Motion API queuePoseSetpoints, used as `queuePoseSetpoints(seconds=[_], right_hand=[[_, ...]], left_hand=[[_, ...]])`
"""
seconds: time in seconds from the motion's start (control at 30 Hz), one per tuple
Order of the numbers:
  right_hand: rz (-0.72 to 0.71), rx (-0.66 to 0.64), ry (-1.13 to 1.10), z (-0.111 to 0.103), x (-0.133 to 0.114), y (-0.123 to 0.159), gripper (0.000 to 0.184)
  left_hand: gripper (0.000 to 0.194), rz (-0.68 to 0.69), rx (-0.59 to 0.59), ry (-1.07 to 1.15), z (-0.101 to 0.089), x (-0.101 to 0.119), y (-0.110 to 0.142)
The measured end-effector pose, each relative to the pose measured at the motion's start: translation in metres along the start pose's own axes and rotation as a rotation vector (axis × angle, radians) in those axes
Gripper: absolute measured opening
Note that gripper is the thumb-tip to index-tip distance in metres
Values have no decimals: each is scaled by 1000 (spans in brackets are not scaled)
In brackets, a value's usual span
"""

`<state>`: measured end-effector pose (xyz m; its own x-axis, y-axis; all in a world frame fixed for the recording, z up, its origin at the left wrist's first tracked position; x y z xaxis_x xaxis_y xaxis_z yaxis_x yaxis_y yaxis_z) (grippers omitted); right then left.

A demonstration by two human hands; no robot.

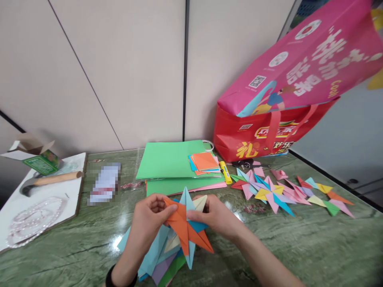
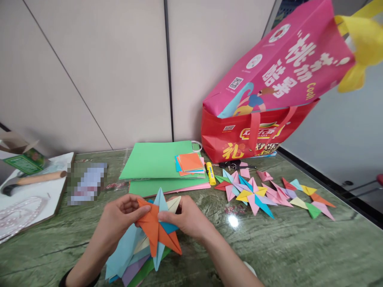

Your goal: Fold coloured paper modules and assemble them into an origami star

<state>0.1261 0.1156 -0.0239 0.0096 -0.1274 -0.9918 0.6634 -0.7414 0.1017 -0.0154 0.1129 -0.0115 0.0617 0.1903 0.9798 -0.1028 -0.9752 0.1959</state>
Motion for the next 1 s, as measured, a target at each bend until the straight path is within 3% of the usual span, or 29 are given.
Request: queuePoseSetpoints(seconds=[0.3,0.47,0.7,0.87,1.0], right_hand=[[-18,27,-34,-4,2,2,34],[-28,38,6,-5,-3,2,41],[-39,44,91,-5,-10,4,39],[21,47,154,-6,-6,5,31],[73,48,186,-6,-1,6,26]], left_hand=[[22,-29,-15,36,2,-3,-1],[33,47,-32,21,4,5,0],[24,19,-55,-31,6,8,2],[17,40,-170,-181,17,13,1],[15,50,-170,-335,20,14,1]])
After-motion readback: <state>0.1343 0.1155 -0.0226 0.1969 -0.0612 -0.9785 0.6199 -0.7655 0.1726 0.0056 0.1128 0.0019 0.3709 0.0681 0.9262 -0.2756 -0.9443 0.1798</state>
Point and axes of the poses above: each hand's wrist, its own y-axis away from the middle knuckle, its own z-axis out of the palm, x = y × z, the point moved 9 cm from there along -y, towards the middle knuckle, and after that the axes turned 12 degrees about -x, right-handed, at the moved point
